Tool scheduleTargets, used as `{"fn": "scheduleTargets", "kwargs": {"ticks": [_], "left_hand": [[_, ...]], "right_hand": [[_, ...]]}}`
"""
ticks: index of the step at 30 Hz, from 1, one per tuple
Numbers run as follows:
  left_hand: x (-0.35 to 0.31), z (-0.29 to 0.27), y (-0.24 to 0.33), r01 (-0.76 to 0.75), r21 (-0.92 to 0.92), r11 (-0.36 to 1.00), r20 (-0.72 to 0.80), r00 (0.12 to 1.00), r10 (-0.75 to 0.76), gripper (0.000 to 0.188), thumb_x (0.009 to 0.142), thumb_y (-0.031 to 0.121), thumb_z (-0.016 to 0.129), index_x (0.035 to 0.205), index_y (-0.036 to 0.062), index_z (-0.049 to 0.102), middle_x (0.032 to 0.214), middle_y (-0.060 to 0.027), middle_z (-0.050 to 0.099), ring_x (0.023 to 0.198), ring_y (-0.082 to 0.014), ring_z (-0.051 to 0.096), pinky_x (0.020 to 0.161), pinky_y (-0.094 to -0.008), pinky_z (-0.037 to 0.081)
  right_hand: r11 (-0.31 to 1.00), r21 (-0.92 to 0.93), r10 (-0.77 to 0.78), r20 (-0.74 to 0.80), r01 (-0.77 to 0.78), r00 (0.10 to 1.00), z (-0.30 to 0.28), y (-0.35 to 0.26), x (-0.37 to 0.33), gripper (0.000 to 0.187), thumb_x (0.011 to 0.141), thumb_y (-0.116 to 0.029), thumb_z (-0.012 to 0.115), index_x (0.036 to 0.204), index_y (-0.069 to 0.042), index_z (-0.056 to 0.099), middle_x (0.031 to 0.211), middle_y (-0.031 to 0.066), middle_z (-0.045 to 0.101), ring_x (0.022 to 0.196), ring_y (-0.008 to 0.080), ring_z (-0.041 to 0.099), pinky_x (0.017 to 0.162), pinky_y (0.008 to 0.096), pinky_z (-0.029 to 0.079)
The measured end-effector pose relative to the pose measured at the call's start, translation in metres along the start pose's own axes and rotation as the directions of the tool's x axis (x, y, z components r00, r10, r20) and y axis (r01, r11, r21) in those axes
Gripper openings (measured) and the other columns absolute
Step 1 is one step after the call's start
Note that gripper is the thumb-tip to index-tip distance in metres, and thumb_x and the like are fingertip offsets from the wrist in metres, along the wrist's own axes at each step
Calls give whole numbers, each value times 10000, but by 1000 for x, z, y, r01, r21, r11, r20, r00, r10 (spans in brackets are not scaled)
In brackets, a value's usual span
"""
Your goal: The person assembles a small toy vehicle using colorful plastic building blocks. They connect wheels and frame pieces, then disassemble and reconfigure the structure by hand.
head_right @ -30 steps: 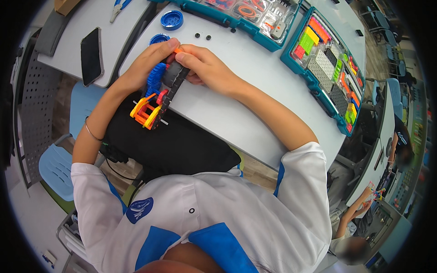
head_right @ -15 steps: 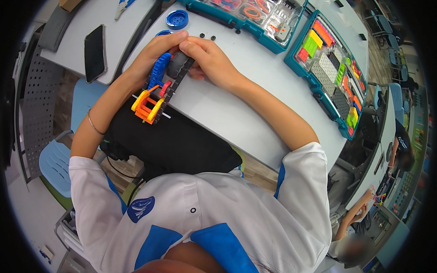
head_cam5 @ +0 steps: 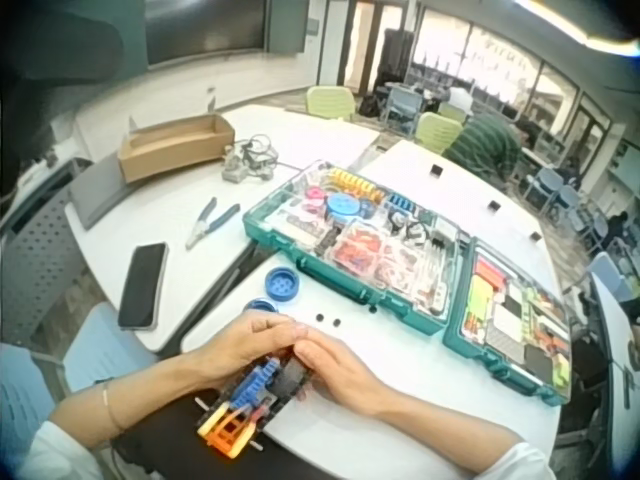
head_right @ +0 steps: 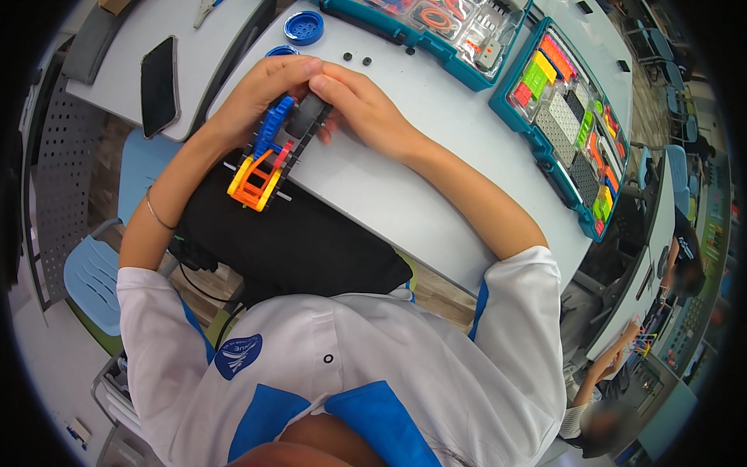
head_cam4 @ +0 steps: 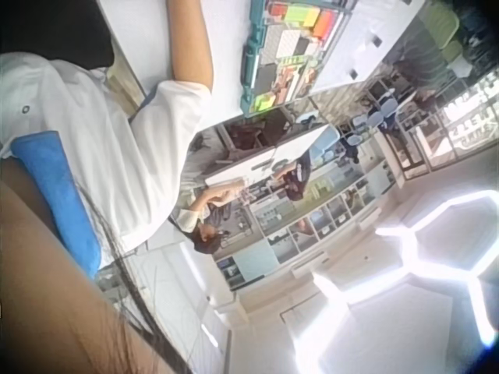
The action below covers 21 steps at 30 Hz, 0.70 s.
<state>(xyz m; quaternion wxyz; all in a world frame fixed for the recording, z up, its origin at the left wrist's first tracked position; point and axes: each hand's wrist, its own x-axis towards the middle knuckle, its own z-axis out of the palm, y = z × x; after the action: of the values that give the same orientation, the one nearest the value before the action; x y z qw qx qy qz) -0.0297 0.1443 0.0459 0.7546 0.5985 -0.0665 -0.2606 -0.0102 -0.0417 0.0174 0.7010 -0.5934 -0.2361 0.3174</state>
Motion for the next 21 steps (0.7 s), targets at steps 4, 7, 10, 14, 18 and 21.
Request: {"fn": "scheduleTargets", "kwargs": {"ticks": [4, 7, 10, 14, 18, 21], "left_hand": [[-2, -8, 2, -100, 165, 981, -167, 978, 128, 325, 1000, 376, 576, 823, 103, 576, 709, 65, 430, 641, -18, 404, 581, -183, 355], [-2, -5, -8, -158, 80, 984, -88, 982, 165, 296, 991, 352, 595, 819, 111, 570, 725, 62, 447, 652, -13, 414, 603, -179, 378], [2, -13, -9, -99, 243, 965, -60, 991, 117, 345, 1014, 396, 544, 833, 102, 549, 766, 47, 455, 734, -30, 461, 679, -204, 436], [-1, -11, -5, -109, 211, 971, -43, 992, 121, 360, 1028, 427, 504, 954, 80, 559, 858, 10, 518, 873, -56, 530, 836, -245, 473], [-6, -12, -16, -216, 329, 919, -107, 959, 264, 428, 966, 431, 624, 1104, 28, 585, 951, -32, 611, 863, -75, 595, 780, -225, 478], [-11, -11, -14, -185, 352, 918, -105, 966, 235, 415, 961, 398, 625, 1159, 37, 569, 1005, -52, 617, 944, -89, 599, 831, -232, 479]], "right_hand": [[993, -82, 70, -176, -86, 982, 4, -3, 3, 399, 1058, -395, 386, 1074, -39, 566, 788, 48, 572, 641, 138, 582, 600, 264, 460], [998, 25, 62, -101, -59, 993, 6, -1, -3, 402, 1057, -414, 376, 1021, -55, 552, 799, 54, 573, 639, 142, 580, 597, 267, 462], [997, 35, 72, -168, -67, 983, 7, -2, -7, 355, 1052, -392, 424, 987, -62, 536, 810, 53, 581, 638, 148, 585, 609, 271, 469], [994, 97, 68, -161, -52, 985, -1, 1, -3, 326, 1047, -376, 465, 979, -64, 533, 832, 57, 600, 658, 146, 602, 634, 273, 479], [989, 139, 74, -188, -48, 979, 0, 1, -4, 331, 1036, -384, 502, 1013, -57, 546, 847, 64, 613, 683, 148, 623, 648, 268, 485], [986, 164, 46, -188, -14, 981, 0, 2, -4, 329, 1022, -371, 546, 1047, -42, 563, 872, 65, 615, 701, 146, 628, 670, 270, 502]]}}
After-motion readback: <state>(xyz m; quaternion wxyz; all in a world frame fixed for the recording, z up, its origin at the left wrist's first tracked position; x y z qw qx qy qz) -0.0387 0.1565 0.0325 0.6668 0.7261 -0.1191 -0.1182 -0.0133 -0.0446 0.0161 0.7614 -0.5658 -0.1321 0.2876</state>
